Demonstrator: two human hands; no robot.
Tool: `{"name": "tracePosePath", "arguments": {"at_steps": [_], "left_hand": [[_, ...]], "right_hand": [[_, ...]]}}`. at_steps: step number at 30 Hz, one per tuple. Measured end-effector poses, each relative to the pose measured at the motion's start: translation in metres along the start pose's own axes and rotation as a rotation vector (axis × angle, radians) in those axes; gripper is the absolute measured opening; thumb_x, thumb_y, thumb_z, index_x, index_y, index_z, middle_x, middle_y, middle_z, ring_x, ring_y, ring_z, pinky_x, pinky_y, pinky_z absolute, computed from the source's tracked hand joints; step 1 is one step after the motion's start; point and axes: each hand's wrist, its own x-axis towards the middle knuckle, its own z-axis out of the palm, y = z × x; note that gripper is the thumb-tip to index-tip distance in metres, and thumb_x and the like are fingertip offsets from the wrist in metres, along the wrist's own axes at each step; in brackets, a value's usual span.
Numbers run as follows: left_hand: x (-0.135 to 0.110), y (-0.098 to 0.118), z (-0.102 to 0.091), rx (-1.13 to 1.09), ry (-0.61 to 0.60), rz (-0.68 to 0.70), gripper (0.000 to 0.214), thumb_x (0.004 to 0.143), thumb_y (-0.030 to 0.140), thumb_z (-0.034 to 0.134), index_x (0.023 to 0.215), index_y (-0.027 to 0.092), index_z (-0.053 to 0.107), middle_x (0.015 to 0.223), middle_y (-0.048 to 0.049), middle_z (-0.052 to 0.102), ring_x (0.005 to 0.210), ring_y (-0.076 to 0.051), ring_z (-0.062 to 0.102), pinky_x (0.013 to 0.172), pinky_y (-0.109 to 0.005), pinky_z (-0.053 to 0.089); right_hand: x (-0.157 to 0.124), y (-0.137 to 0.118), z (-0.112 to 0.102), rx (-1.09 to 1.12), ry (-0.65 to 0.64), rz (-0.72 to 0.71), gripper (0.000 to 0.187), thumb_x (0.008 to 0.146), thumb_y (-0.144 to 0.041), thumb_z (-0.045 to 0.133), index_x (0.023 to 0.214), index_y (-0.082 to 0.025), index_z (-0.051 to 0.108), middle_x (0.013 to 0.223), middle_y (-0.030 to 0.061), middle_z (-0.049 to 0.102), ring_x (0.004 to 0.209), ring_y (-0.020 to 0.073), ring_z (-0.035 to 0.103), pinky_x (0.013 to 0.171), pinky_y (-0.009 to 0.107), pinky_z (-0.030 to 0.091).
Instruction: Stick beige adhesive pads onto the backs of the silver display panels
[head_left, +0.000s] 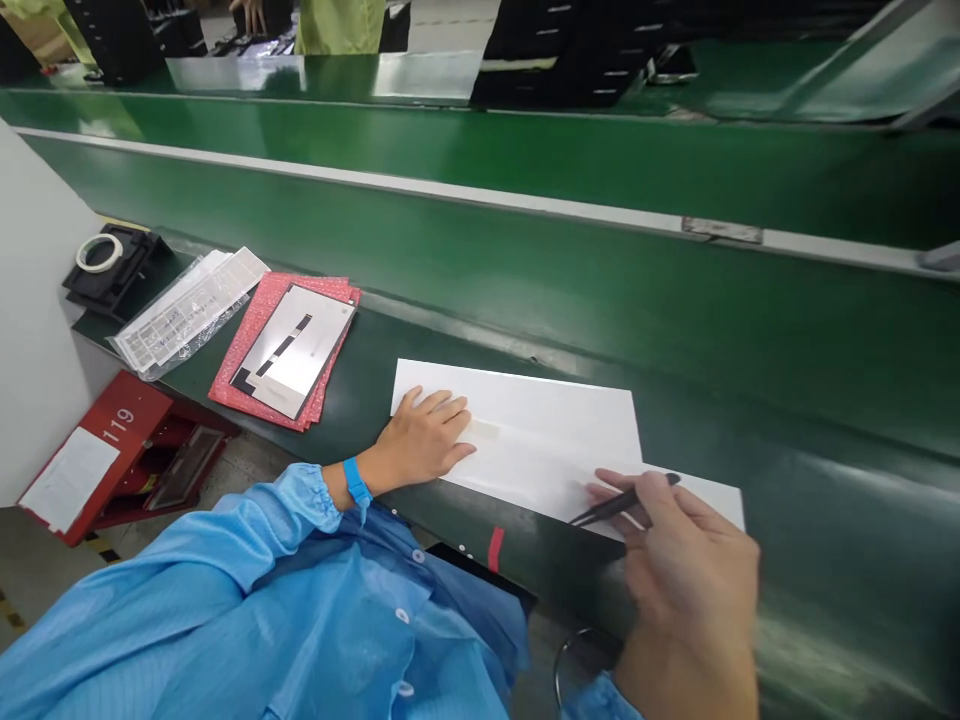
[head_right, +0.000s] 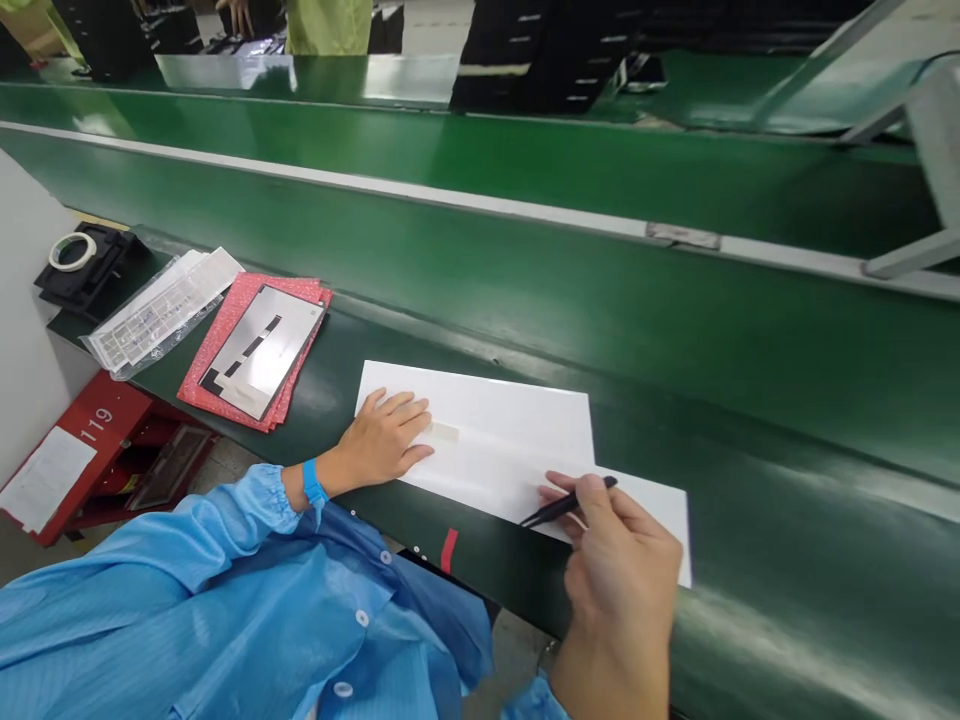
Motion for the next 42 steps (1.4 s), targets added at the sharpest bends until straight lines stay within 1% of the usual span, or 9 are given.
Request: {"name": "tracePosePath", "arguments": {"at_steps": [5,8,11,14,17,21,30,39,42], "left_hand": [[-0.002,0.003,-0.001,0.029,-0.021,0.007,0.040,0.105,0.046,0.060,0.133,0.018,0.066,0.152,-0.0123,0.064,0.145,-0.031,0.054,0.123,-0.056,0.037],[-0.001,0.002,0.003,0.034,-0.012,-0.003,0.039,0.105,0.047,0.059,0.132,0.020,0.067,0.152,-0.0113,0.064,0.144,-0.030,0.055,0.123,-0.056,0.038],[0.000,-0.002,0.001,-0.019,0.050,-0.005,0.039,0.105,0.048,0.059,0.131,0.020,0.067,0.145,-0.0105,0.069,0.138,-0.027,0.060,0.120,-0.051,0.041],[0.001,-0.006,-0.008,-0.145,0.170,-0.001,0.045,0.105,0.050,0.059,0.133,0.017,0.066,0.135,-0.0124,0.073,0.131,-0.026,0.065,0.116,-0.048,0.044],[0.008,-0.017,-0.013,-0.281,0.264,0.020,0.031,0.105,0.044,0.060,0.120,0.019,0.071,0.117,-0.0091,0.078,0.116,-0.026,0.069,0.111,-0.051,0.045],[0.014,-0.023,-0.018,-0.369,0.317,0.020,0.022,0.106,0.035,0.058,0.098,0.021,0.072,0.094,-0.0046,0.077,0.094,-0.021,0.069,0.095,-0.044,0.051],[0.010,-0.017,-0.024,-0.360,0.299,-0.018,0.022,0.106,0.033,0.057,0.092,0.022,0.070,0.090,-0.0030,0.076,0.092,-0.019,0.069,0.092,-0.041,0.054],[0.008,-0.014,-0.029,-0.363,0.304,-0.030,0.025,0.107,0.034,0.054,0.091,0.022,0.069,0.092,-0.0040,0.077,0.093,-0.020,0.069,0.092,-0.041,0.054],[0.008,-0.015,-0.027,-0.361,0.292,-0.021,0.023,0.107,0.034,0.055,0.096,0.022,0.070,0.095,-0.0044,0.077,0.096,-0.020,0.070,0.093,-0.041,0.054]], "right_hand": [[0.007,-0.011,0.027,0.124,0.012,-0.171,0.060,0.048,-0.054,0.093,0.074,-0.009,0.062,0.076,0.0151,0.060,0.063,0.0208,0.062,0.053,0.030,0.058],[0.019,-0.010,0.058,0.204,-0.098,-0.183,0.061,0.046,-0.049,0.095,0.075,-0.010,0.058,0.078,0.0153,0.061,0.064,0.0233,0.064,0.057,0.035,0.061],[0.024,-0.004,0.084,0.242,-0.206,-0.189,0.063,0.049,-0.050,0.097,0.079,-0.011,0.058,0.079,0.0104,0.062,0.065,0.0188,0.063,0.058,0.029,0.060],[0.020,0.001,0.098,0.200,-0.344,-0.204,0.059,0.057,-0.053,0.095,0.080,-0.012,0.060,0.078,0.0061,0.060,0.066,0.0143,0.061,0.058,0.023,0.057],[0.020,0.004,0.107,0.164,-0.469,-0.253,0.054,0.069,-0.057,0.089,0.085,-0.013,0.062,0.083,0.0069,0.063,0.074,0.0174,0.064,0.070,0.030,0.061],[0.019,0.004,0.112,0.162,-0.593,-0.293,0.053,0.076,-0.060,0.086,0.089,-0.014,0.062,0.088,0.0084,0.065,0.079,0.0202,0.067,0.074,0.032,0.061],[0.011,0.000,0.109,0.164,-0.780,-0.290,0.053,0.084,-0.062,0.083,0.094,-0.014,0.063,0.091,0.0089,0.067,0.081,0.0183,0.067,0.077,0.030,0.060],[0.009,-0.003,0.108,0.111,-0.833,-0.307,0.060,0.081,-0.068,0.084,0.094,-0.013,0.065,0.093,0.0104,0.068,0.080,0.0187,0.067,0.076,0.031,0.059],[0.012,-0.003,0.107,0.111,-0.782,-0.313,0.064,0.079,-0.071,0.084,0.093,-0.013,0.064,0.092,0.0111,0.067,0.079,0.0194,0.067,0.074,0.032,0.060]]}}
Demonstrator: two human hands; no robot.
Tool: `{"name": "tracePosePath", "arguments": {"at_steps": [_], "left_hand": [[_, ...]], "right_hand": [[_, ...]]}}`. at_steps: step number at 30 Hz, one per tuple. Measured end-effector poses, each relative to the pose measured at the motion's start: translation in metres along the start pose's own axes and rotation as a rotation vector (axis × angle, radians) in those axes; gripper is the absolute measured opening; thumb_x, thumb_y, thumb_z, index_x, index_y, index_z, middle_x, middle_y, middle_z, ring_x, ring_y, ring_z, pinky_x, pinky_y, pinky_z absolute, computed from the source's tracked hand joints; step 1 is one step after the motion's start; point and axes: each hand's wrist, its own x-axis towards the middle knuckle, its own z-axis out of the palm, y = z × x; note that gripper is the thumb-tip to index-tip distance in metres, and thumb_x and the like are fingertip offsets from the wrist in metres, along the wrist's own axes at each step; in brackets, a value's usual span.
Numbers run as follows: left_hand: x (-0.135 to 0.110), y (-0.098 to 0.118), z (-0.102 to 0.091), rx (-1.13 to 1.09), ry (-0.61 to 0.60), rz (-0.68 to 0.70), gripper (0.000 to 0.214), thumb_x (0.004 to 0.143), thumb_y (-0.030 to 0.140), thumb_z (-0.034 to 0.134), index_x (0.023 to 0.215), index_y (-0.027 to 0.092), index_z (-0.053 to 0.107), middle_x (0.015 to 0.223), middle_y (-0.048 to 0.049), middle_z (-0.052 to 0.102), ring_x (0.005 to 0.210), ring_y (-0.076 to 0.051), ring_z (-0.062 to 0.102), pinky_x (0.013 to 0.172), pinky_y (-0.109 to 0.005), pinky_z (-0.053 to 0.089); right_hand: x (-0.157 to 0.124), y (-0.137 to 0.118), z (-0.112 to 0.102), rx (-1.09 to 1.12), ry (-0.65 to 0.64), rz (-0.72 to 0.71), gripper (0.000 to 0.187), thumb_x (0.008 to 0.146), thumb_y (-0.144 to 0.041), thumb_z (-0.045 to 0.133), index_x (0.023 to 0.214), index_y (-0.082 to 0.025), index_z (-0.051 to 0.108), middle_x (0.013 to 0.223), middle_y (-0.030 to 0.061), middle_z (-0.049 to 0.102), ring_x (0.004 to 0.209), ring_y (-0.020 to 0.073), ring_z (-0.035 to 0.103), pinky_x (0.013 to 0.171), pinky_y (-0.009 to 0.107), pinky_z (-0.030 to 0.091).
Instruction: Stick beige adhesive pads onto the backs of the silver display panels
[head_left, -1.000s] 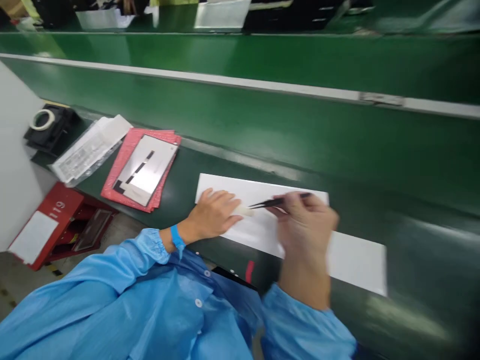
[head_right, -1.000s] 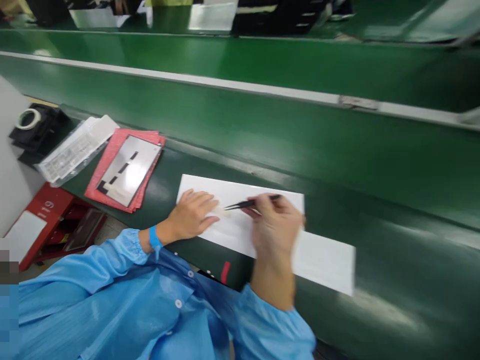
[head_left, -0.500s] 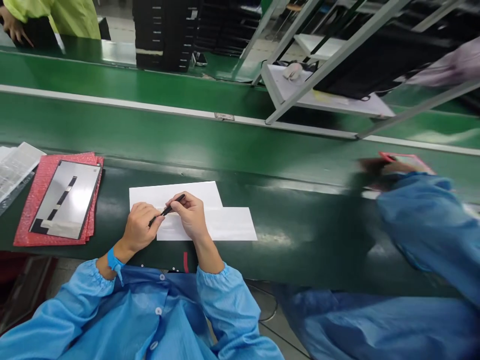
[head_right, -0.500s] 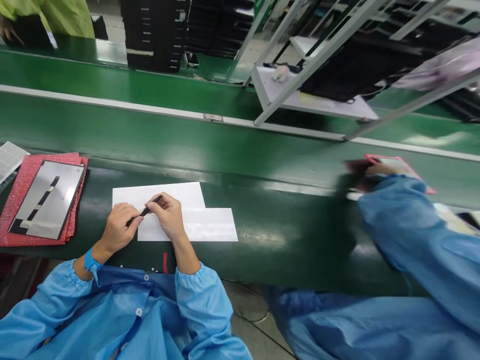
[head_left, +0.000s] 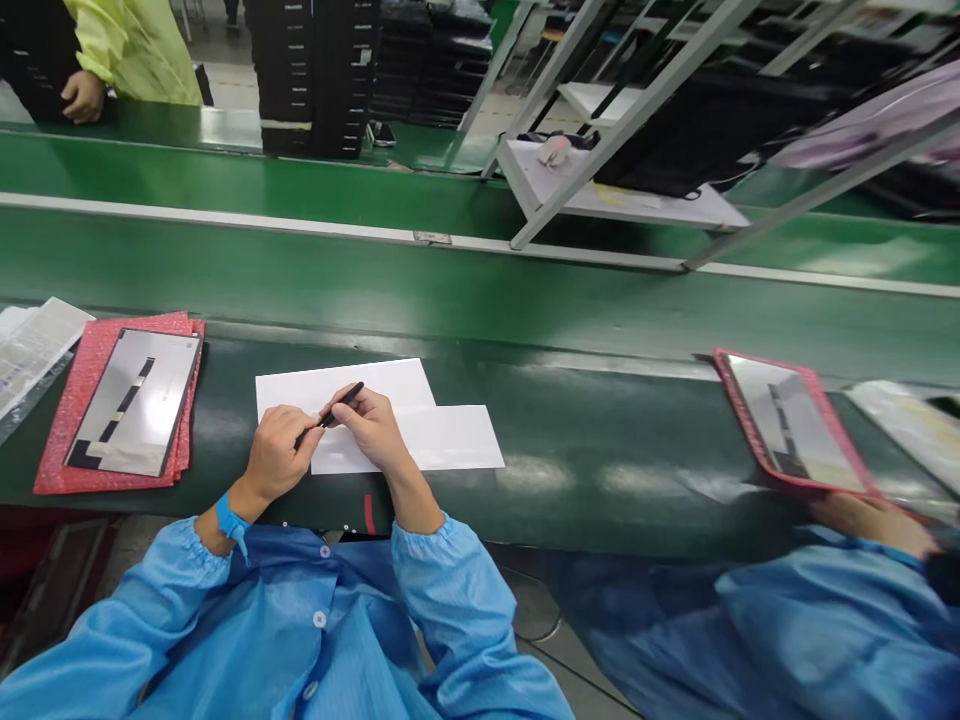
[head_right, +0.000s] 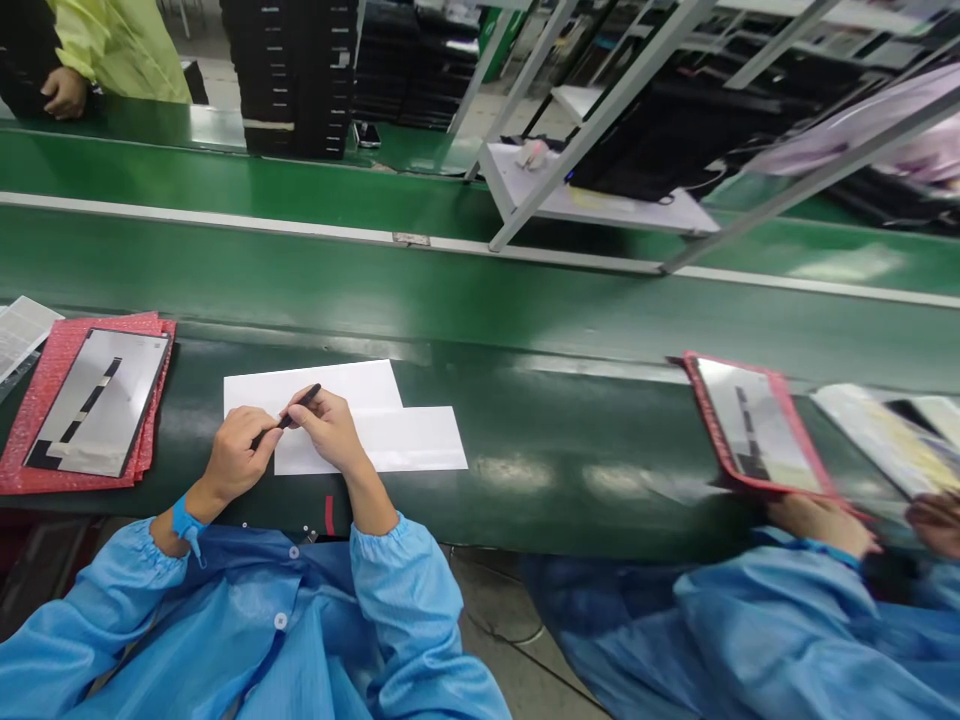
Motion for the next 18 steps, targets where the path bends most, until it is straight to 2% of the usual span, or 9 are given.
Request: {"name": "tracePosePath", "arguments": {"at_steps": [4,7,11,13,18], "left_hand": [[0.000,-0.004,0.006,0.030,-0.039,0.005,0.021,0.103,0.036,0.061,0.113,0.021,0.071,0.113,-0.0068,0.079,0.112,-0.024,0.070,0.102,-0.044,0.053],[-0.004,-0.002,0.011,0.099,-0.120,0.024,0.035,0.099,0.039,0.069,0.128,0.020,0.068,0.129,-0.0090,0.076,0.124,-0.028,0.067,0.111,-0.049,0.048],[-0.010,0.004,0.014,0.229,-0.260,0.038,0.047,0.095,0.048,0.074,0.131,0.019,0.067,0.139,-0.0110,0.071,0.131,-0.029,0.063,0.115,-0.050,0.044],[-0.012,0.006,0.015,0.277,-0.312,0.030,0.047,0.095,0.051,0.072,0.131,0.020,0.066,0.142,-0.0109,0.069,0.134,-0.028,0.061,0.116,-0.049,0.043],[-0.013,0.013,0.015,0.318,-0.374,0.006,0.051,0.098,0.050,0.066,0.140,0.022,0.061,0.145,-0.0135,0.063,0.136,-0.031,0.057,0.118,-0.052,0.039]], "right_hand": [[0.001,0.003,-0.014,-0.002,0.185,-0.022,0.067,0.080,-0.074,0.081,0.098,-0.014,0.059,0.095,0.0111,0.067,0.083,0.0198,0.068,0.074,0.033,0.062],[-0.002,0.003,-0.028,0.002,0.349,-0.040,0.069,0.077,-0.073,0.082,0.100,-0.014,0.056,0.096,0.0108,0.067,0.080,0.0187,0.068,0.071,0.031,0.062],[-0.012,0.003,-0.047,-0.018,0.580,-0.048,0.068,0.065,-0.058,0.091,0.101,-0.013,0.054,0.086,0.0088,0.067,0.072,0.0179,0.067,0.061,0.023,0.058],[-0.016,0.005,-0.053,-0.038,0.621,-0.025,0.064,0.066,-0.054,0.090,0.100,-0.013,0.055,0.085,0.0098,0.067,0.073,0.0205,0.069,0.061,0.026,0.060],[-0.022,0.008,-0.048,-0.137,0.545,0.045,0.058,0.065,-0.052,0.087,0.096,-0.012,0.058,0.085,0.0124,0.066,0.073,0.0241,0.070,0.060,0.027,0.061]]}}
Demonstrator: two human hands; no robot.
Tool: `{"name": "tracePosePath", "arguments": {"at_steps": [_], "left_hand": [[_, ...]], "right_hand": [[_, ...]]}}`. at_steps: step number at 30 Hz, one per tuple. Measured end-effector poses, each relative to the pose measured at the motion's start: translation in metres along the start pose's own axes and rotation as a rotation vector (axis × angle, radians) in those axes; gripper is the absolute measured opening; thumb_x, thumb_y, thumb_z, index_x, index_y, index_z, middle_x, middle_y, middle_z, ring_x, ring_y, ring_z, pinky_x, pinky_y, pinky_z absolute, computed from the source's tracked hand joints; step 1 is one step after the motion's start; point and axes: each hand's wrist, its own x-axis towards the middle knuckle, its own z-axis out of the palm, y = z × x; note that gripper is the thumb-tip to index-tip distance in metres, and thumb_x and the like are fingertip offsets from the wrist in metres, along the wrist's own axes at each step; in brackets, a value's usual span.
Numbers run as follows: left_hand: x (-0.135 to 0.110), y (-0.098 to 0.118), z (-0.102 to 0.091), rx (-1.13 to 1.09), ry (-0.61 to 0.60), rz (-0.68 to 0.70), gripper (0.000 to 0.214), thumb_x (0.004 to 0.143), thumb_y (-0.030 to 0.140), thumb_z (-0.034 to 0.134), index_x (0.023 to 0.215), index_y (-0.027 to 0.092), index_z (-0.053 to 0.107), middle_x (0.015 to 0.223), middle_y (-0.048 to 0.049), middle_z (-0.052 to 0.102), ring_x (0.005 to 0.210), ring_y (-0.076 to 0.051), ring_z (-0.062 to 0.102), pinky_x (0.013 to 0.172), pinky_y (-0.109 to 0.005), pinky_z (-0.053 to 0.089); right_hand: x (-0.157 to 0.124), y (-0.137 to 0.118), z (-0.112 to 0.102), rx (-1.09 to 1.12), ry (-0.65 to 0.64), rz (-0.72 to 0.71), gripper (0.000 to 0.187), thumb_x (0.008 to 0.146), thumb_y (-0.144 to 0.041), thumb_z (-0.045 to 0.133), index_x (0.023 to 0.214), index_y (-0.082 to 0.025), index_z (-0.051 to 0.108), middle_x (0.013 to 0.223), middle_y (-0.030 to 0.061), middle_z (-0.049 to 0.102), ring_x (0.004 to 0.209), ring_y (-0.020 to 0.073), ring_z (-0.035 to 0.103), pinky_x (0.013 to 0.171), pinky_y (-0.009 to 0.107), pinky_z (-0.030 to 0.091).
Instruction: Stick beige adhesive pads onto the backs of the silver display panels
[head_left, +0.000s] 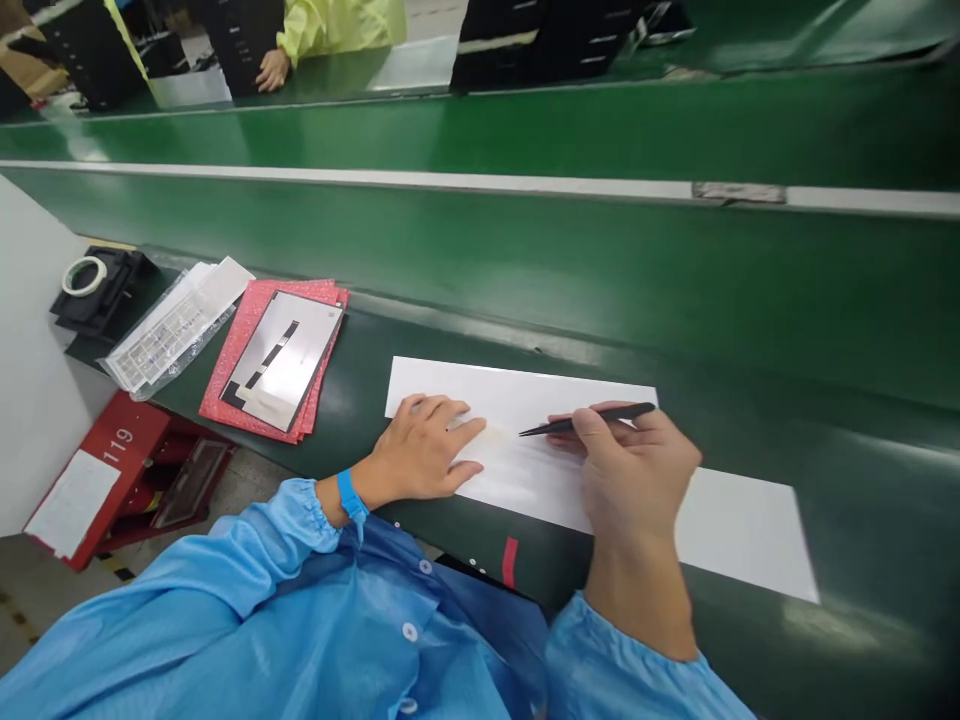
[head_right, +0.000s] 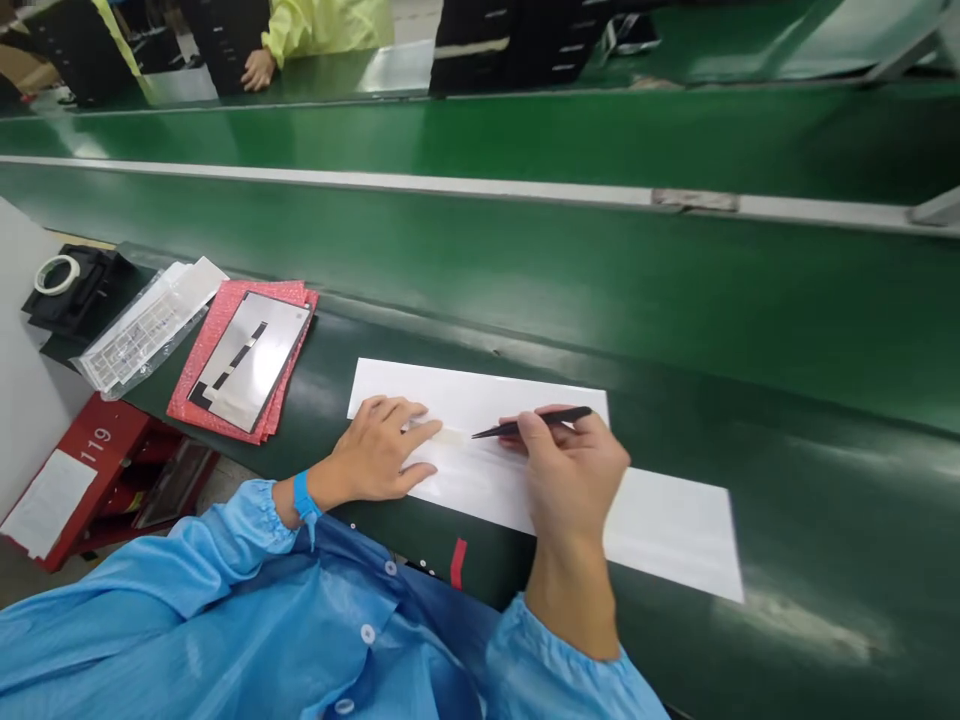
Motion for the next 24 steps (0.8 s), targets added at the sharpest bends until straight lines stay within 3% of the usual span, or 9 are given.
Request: {"name": "tracePosePath", "arguments": {"at_steps": [4,15,24], "left_hand": [[0.0006,0.0043,-0.0020,-0.003,-0.025,0.002,0.050,0.098,0.049,0.065,0.140,0.021,0.062,0.147,-0.0133,0.061,0.139,-0.031,0.053,0.120,-0.053,0.038],[-0.0001,0.0072,0.0014,0.006,-0.022,0.004,0.050,0.099,0.048,0.061,0.141,0.020,0.062,0.149,-0.0131,0.061,0.140,-0.031,0.052,0.122,-0.053,0.035],[0.0003,0.0104,-0.0005,-0.008,-0.030,-0.008,0.049,0.099,0.046,0.061,0.140,0.020,0.062,0.152,-0.0136,0.060,0.140,-0.032,0.052,0.124,-0.053,0.035]], "right_hand": [[-0.0061,-0.0010,0.0077,-0.065,-0.035,-0.002,0.057,0.067,-0.052,0.086,0.097,-0.012,0.059,0.088,0.0139,0.066,0.076,0.0238,0.071,0.061,0.024,0.060],[-0.0061,-0.0016,0.0090,-0.129,0.037,-0.002,0.051,0.063,-0.047,0.080,0.094,-0.012,0.059,0.087,0.0160,0.067,0.075,0.0265,0.070,0.054,0.026,0.059],[-0.0093,-0.0070,0.0120,-0.151,0.075,-0.011,0.046,0.063,-0.043,0.079,0.091,-0.012,0.060,0.085,0.0157,0.067,0.071,0.0245,0.070,0.060,0.025,0.061]]}}
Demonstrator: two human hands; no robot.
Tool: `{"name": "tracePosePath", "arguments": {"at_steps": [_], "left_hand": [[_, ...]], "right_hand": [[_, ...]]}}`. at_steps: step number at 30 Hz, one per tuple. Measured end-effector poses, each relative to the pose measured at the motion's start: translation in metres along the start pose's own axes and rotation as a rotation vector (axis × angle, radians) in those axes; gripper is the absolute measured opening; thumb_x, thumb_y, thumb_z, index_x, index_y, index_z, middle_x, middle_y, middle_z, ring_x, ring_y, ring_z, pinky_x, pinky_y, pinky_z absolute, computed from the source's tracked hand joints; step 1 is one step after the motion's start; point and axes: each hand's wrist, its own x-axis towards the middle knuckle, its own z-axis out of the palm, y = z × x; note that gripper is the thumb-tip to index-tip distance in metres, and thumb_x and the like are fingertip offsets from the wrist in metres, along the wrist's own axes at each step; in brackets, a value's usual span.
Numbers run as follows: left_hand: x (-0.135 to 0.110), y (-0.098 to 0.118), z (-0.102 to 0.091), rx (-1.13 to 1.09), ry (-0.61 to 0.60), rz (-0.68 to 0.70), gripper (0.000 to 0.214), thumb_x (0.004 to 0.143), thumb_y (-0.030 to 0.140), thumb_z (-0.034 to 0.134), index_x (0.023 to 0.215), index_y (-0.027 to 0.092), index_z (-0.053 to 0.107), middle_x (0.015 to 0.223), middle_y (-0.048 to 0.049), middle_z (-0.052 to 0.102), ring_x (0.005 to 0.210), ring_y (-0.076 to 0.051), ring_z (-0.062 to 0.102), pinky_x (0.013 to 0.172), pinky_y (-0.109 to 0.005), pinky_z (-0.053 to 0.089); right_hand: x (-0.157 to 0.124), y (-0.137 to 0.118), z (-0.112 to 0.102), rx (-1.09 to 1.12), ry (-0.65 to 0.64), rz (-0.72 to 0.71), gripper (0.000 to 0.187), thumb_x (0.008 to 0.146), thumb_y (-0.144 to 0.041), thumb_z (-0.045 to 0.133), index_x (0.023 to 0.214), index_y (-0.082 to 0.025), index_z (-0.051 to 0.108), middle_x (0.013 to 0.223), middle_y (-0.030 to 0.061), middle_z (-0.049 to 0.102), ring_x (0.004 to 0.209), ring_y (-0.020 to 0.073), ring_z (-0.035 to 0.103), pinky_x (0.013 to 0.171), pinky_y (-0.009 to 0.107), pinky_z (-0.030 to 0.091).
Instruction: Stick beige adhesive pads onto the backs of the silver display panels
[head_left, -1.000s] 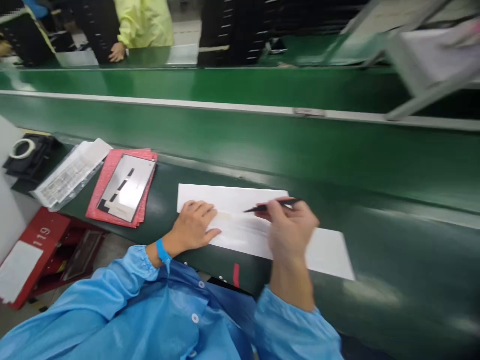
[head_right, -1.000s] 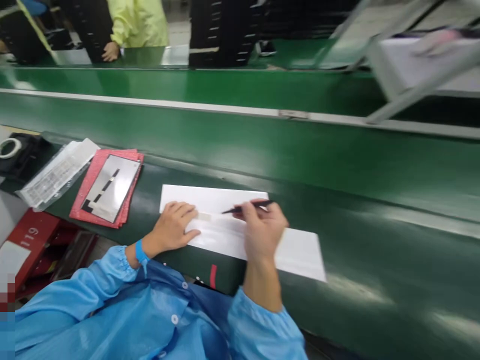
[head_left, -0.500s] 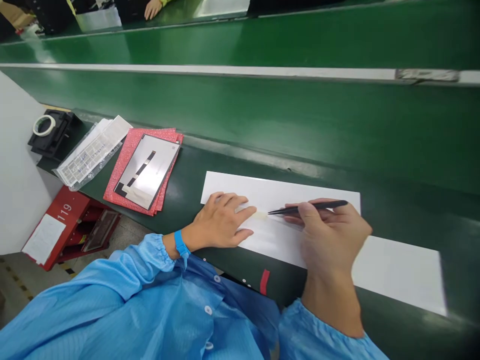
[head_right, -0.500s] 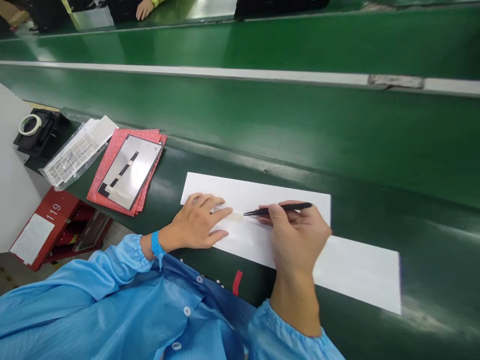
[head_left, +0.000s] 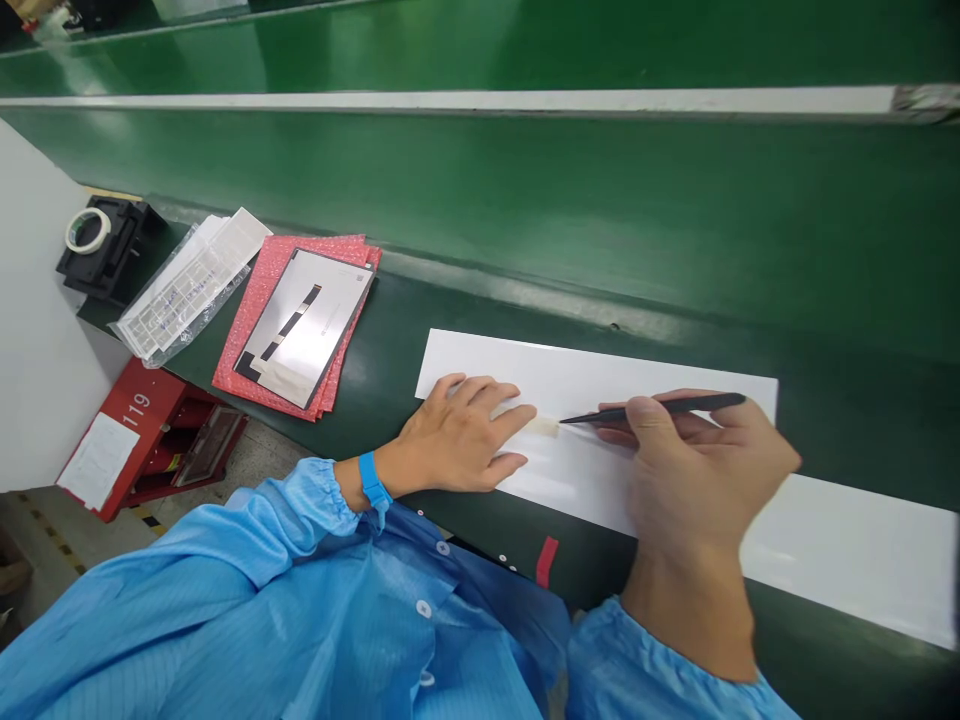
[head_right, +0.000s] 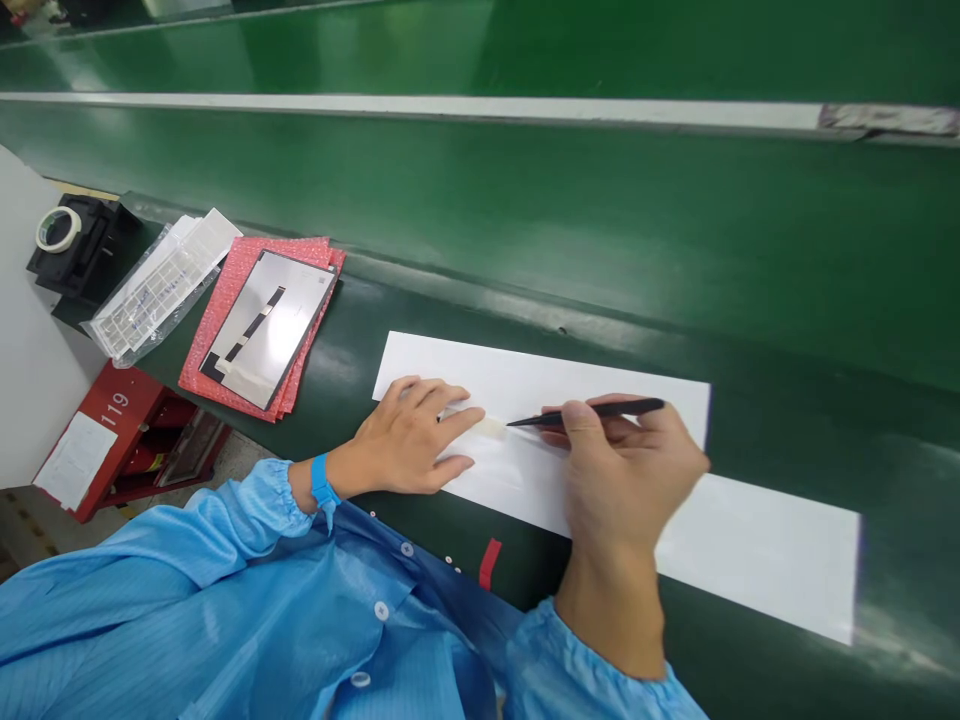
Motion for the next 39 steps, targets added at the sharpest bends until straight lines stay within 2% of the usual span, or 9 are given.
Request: {"name": "tracePosePath", "arguments": {"at_steps": [7,15,21,24,26,29,33,36,39], "left_hand": [[0.000,0.001,0.000,0.008,-0.004,0.003,0.050,0.100,0.046,0.060,0.142,0.019,0.062,0.152,-0.0141,0.059,0.141,-0.032,0.051,0.124,-0.053,0.034],[0.000,0.001,-0.003,-0.014,-0.009,0.007,0.050,0.100,0.046,0.060,0.142,0.019,0.062,0.152,-0.0139,0.058,0.141,-0.031,0.051,0.124,-0.052,0.034],[0.000,-0.002,0.000,-0.016,-0.013,-0.020,0.051,0.099,0.047,0.063,0.142,0.020,0.062,0.151,-0.0124,0.059,0.142,-0.030,0.051,0.125,-0.050,0.033],[0.003,-0.013,0.003,0.023,-0.049,-0.032,0.056,0.098,0.053,0.065,0.145,0.024,0.060,0.154,-0.0092,0.058,0.144,-0.028,0.050,0.126,-0.048,0.033],[0.005,-0.018,-0.001,0.044,-0.053,-0.022,0.055,0.097,0.053,0.066,0.144,0.025,0.060,0.153,-0.0070,0.060,0.142,-0.026,0.052,0.124,-0.045,0.036],[0.009,-0.024,-0.012,0.005,0.045,0.034,0.042,0.099,0.041,0.062,0.133,0.018,0.066,0.140,-0.0120,0.067,0.130,-0.030,0.059,0.115,-0.048,0.044],[0.031,-0.052,-0.008,-0.055,0.219,0.103,0.045,0.103,0.039,0.046,0.127,0.007,0.066,0.128,-0.0243,0.069,0.118,-0.043,0.062,0.101,-0.061,0.046],[0.046,-0.066,0.001,0.026,0.262,0.078,0.049,0.106,0.045,0.040,0.131,0.012,0.066,0.132,-0.0179,0.070,0.121,-0.040,0.063,0.103,-0.057,0.048],[0.042,-0.065,0.000,0.049,0.310,0.033,0.051,0.106,0.047,0.037,0.128,0.012,0.068,0.132,-0.0176,0.070,0.123,-0.039,0.064,0.105,-0.054,0.051]], "right_hand": [[0.000,-0.001,0.002,-0.013,-0.022,0.000,0.044,0.063,-0.041,0.077,0.090,-0.011,0.060,0.079,0.0150,0.064,0.068,0.0250,0.068,0.058,0.025,0.060],[0.001,0.005,0.003,-0.023,-0.007,0.024,0.045,0.061,-0.042,0.076,0.090,-0.013,0.059,0.084,0.0166,0.066,0.060,0.0241,0.065,0.051,0.026,0.056],[0.007,0.008,-0.004,0.197,-0.061,0.053,0.050,0.057,-0.040,0.086,0.087,-0.011,0.058,0.080,0.0183,0.064,0.053,0.0196,0.059,0.046,0.022,0.048],[0.018,0.009,-0.004,0.342,-0.018,0.126,0.063,0.049,-0.043,0.092,0.088,-0.013,0.054,0.075,0.0132,0.063,0.047,0.0160,0.053,0.040,0.021,0.042],[0.021,0.002,-0.003,0.380,0.009,0.128,0.068,0.050,-0.048,0.092,0.091,-0.015,0.049,0.073,0.0078,0.062,0.047,0.0139,0.052,0.040,0.019,0.039],[0.021,-0.011,0.005,0.402,0.044,0.097,0.067,0.059,-0.051,0.090,0.092,-0.018,0.041,0.071,0.0017,0.060,0.052,0.0118,0.055,0.048,0.018,0.045],[0.054,-0.008,0.012,0.419,0.064,-0.012,0.067,0.066,-0.067,0.079,0.095,-0.018,0.041,0.080,0.0084,0.064,0.056,0.0164,0.059,0.045,0.022,0.040],[0.073,-0.004,0.000,0.452,0.111,-0.089,0.072,0.065,-0.072,0.076,0.098,-0.017,0.043,0.083,0.0100,0.065,0.061,0.0170,0.062,0.049,0.022,0.042],[0.068,-0.003,-0.014,0.492,0.157,-0.120,0.072,0.067,-0.071,0.077,0.099,-0.017,0.042,0.083,0.0093,0.065,0.059,0.0157,0.060,0.050,0.022,0.041]]}}
